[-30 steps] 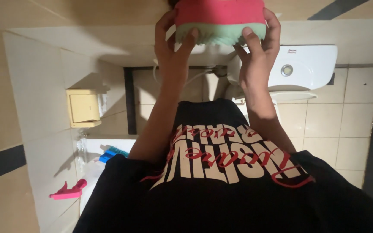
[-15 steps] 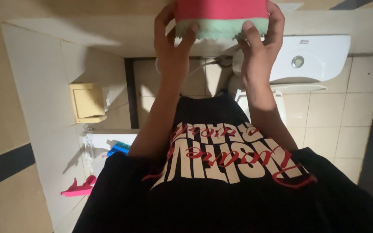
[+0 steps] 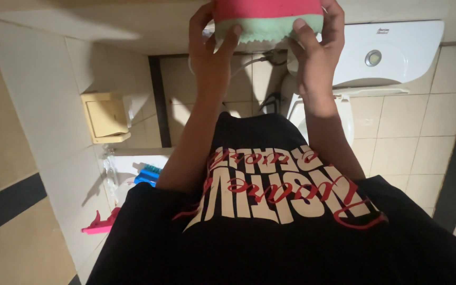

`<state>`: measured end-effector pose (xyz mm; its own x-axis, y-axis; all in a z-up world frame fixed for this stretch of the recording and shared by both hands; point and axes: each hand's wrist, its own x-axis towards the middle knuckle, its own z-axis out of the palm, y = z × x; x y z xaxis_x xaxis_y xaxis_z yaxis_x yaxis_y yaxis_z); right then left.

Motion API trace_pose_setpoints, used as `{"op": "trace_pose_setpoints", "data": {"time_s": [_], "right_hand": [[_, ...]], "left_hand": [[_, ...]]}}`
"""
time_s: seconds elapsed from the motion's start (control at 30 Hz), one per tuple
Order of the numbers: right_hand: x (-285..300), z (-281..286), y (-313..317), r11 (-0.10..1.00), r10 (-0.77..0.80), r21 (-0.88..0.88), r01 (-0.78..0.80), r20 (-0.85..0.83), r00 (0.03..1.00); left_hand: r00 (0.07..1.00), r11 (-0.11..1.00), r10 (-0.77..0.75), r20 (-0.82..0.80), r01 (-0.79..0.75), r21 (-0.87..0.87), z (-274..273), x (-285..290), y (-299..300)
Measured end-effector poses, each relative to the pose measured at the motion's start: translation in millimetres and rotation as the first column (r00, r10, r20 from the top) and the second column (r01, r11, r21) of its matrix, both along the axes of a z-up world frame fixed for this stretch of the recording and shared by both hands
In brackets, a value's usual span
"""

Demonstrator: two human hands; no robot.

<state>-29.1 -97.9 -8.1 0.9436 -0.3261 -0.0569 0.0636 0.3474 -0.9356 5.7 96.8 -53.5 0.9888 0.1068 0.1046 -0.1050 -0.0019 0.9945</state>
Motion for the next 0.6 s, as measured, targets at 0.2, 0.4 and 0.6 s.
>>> {"op": "trace_pose_setpoints", "data": {"time_s": [0.2, 0.4, 0.6], "right_hand": [[-3.7, 10.6, -3.9, 1.0, 0.001, -0.013, -0.001, 0.0, 1.0], [-4.8, 31.5, -10.1, 0.998, -0.002, -0.059, 0.007, 0.072, 0.997], [-6.0, 51.0, -9.9, 0.995, -0.003, -0.099, 0.011, 0.086, 0.996]], "left_hand": [[0.999, 0.999, -0.006, 0.047, 0.008, -0.051, 20.1, 3.6, -2.4], [0.99, 0.994, -0.044, 0.135, 0.057, -0.091, 55.3, 3.4, -0.9], [0.975, 0.997, -0.042, 0.22, 0.055, -0.052, 75.0, 2.6, -0.1]]}}
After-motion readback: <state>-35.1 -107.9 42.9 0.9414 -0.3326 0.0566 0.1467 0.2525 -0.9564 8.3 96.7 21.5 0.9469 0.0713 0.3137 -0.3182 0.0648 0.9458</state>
